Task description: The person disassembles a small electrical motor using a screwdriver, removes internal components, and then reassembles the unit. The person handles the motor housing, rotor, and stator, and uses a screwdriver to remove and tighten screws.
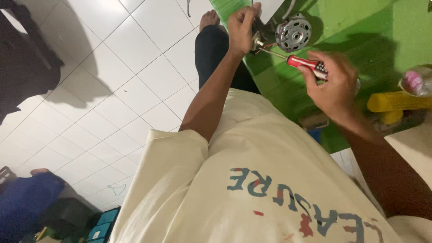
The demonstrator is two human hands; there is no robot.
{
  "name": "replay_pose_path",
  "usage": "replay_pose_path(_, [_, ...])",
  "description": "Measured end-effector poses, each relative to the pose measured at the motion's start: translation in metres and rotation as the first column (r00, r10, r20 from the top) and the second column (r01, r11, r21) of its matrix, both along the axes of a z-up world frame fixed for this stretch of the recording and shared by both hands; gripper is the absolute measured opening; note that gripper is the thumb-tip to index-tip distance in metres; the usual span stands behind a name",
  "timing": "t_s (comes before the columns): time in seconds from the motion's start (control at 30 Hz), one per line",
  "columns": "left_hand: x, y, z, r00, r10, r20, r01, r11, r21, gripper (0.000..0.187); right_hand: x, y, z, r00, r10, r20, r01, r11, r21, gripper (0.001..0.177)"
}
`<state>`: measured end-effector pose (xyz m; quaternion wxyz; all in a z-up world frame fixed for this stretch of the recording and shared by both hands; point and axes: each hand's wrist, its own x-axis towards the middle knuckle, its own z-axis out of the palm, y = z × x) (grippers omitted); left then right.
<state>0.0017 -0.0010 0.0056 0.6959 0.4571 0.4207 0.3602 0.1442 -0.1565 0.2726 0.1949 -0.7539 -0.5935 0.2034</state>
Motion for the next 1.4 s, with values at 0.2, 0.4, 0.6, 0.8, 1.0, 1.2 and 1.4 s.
replay_pose_path(0.2, [-0.001, 0.001, 0.001, 1.000, -0.013, 0.029, 0.014, 0.999, -0.032, 0.048, 0.003, 0.008, -0.001, 0.760, -0.369, -0.535, 0.299, 0.929, -0.216, 0.062])
replay_pose_path(0.4, [0.006, -0.010, -0.012, 0.998, 0.045, 0.037, -0.045, 0.999, -0.003, 0.041, 0.011, -0.013, -0.014, 0.925, -0.295, -0.240, 0.241, 0.943, -0.231, 0.037])
replay_pose_path(0.6, [0.006, -0.009, -0.022, 0.996, 0.083, -0.023, -0.083, 0.997, 0.004, 0.044, 0.021, -0.014, -0.013, 0.801, -0.174, -0.573, 0.166, 0.984, -0.067, 0.059])
replay_pose_path(0.8, [0.005, -0.012, -0.013, 0.995, 0.095, -0.023, -0.094, 0.995, 0.036, 0.051, 0.021, -0.003, -0.007, 0.936, -0.105, -0.336, 0.135, 0.989, 0.066, 0.066])
replay_pose_path(1.0, [0.006, -0.034, 0.023, 0.972, 0.092, -0.215, -0.107, 0.993, -0.059, 0.059, 0.025, -0.006, -0.002, 0.958, -0.228, -0.172, 0.203, 0.967, -0.152, 0.043])
replay_pose_path(1.2, [-0.006, -0.024, 0.046, 0.958, 0.122, -0.260, -0.155, 0.982, -0.111, 0.063, 0.031, -0.001, 0.009, 0.961, -0.186, -0.206, 0.121, 0.949, -0.293, 0.046])
replay_pose_path(1.4, [-0.015, -0.018, 0.052, 0.941, 0.134, -0.311, -0.167, 0.983, -0.081, 0.066, 0.027, -0.007, 0.009, 0.974, 0.002, -0.226, 0.021, 0.995, 0.103, 0.058])
